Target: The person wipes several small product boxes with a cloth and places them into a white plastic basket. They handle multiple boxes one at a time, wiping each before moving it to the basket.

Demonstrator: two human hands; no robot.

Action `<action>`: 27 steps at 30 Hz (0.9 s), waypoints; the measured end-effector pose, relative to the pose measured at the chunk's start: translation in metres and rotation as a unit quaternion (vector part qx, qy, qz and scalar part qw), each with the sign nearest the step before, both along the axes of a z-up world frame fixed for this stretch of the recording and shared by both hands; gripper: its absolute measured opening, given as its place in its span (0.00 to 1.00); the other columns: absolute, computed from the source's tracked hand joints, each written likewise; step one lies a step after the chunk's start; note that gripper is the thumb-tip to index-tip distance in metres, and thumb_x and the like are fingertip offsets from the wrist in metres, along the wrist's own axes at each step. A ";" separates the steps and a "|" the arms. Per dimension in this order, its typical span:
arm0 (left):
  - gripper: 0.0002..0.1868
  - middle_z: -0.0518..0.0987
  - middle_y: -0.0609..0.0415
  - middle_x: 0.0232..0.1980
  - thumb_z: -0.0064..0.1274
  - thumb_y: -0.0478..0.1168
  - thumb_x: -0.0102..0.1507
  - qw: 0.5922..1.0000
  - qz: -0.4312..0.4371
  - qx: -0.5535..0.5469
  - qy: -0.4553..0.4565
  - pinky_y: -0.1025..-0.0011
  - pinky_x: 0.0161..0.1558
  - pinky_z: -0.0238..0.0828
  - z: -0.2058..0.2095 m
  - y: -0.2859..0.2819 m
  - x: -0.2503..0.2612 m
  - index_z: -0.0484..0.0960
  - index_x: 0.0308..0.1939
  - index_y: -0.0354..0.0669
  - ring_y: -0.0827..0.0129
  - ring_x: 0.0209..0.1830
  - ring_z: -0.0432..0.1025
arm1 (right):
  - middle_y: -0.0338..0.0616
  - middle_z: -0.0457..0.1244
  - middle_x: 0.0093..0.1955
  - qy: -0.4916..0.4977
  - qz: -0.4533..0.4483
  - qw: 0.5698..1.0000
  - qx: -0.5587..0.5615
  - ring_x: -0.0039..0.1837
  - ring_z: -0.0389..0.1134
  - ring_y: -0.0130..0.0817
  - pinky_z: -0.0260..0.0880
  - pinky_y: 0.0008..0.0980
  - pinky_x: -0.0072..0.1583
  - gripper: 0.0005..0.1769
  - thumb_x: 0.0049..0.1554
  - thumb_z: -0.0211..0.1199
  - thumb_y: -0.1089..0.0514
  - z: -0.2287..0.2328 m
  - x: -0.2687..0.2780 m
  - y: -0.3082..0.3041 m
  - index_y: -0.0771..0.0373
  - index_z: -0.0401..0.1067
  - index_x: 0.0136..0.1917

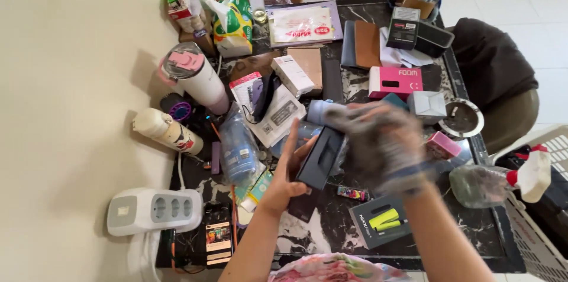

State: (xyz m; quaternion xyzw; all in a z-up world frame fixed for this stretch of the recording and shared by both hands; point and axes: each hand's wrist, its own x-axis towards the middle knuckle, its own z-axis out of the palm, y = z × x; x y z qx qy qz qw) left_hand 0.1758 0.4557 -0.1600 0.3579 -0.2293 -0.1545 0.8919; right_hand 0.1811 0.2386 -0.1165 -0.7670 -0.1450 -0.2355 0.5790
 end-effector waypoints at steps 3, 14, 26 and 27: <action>0.80 0.64 0.35 0.75 0.80 0.45 0.44 1.000 0.001 -0.023 -0.005 0.69 0.58 0.77 0.007 -0.012 0.007 0.30 0.83 0.55 0.57 0.69 0.67 | 0.53 0.59 0.65 -0.021 0.010 0.999 -0.032 0.75 0.58 0.54 0.52 0.52 0.73 0.27 0.61 0.59 0.39 0.019 -0.031 0.057 0.61 0.72 0.62; 0.52 0.78 0.34 0.63 0.48 0.77 0.56 0.926 0.028 -0.071 0.370 0.56 0.45 0.83 0.015 -0.010 -0.006 0.68 0.75 0.49 0.44 0.49 0.80 | 0.58 0.69 0.54 0.249 0.250 0.864 0.359 0.53 0.74 0.47 0.78 0.50 0.52 0.43 0.45 0.68 0.79 -0.037 0.036 0.015 0.66 0.63 0.73; 0.44 0.85 0.37 0.43 0.75 0.49 0.47 0.921 0.017 0.358 0.153 0.64 0.37 0.83 0.101 0.040 0.021 0.76 0.64 0.34 0.54 0.39 0.82 | 0.43 0.72 0.48 0.302 0.107 0.943 0.091 0.48 0.70 0.26 0.72 0.32 0.52 0.44 0.29 0.85 0.65 0.067 0.021 0.002 0.57 0.78 0.61; 0.44 0.85 0.37 0.43 0.75 0.49 0.47 0.921 0.017 0.358 0.152 0.64 0.37 0.83 0.097 0.036 0.021 0.76 0.64 0.34 0.54 0.39 0.82 | 0.43 0.72 0.48 0.302 0.106 0.943 0.091 0.48 0.70 0.26 0.72 0.32 0.52 0.44 0.29 0.85 0.65 0.075 0.022 0.007 0.57 0.78 0.61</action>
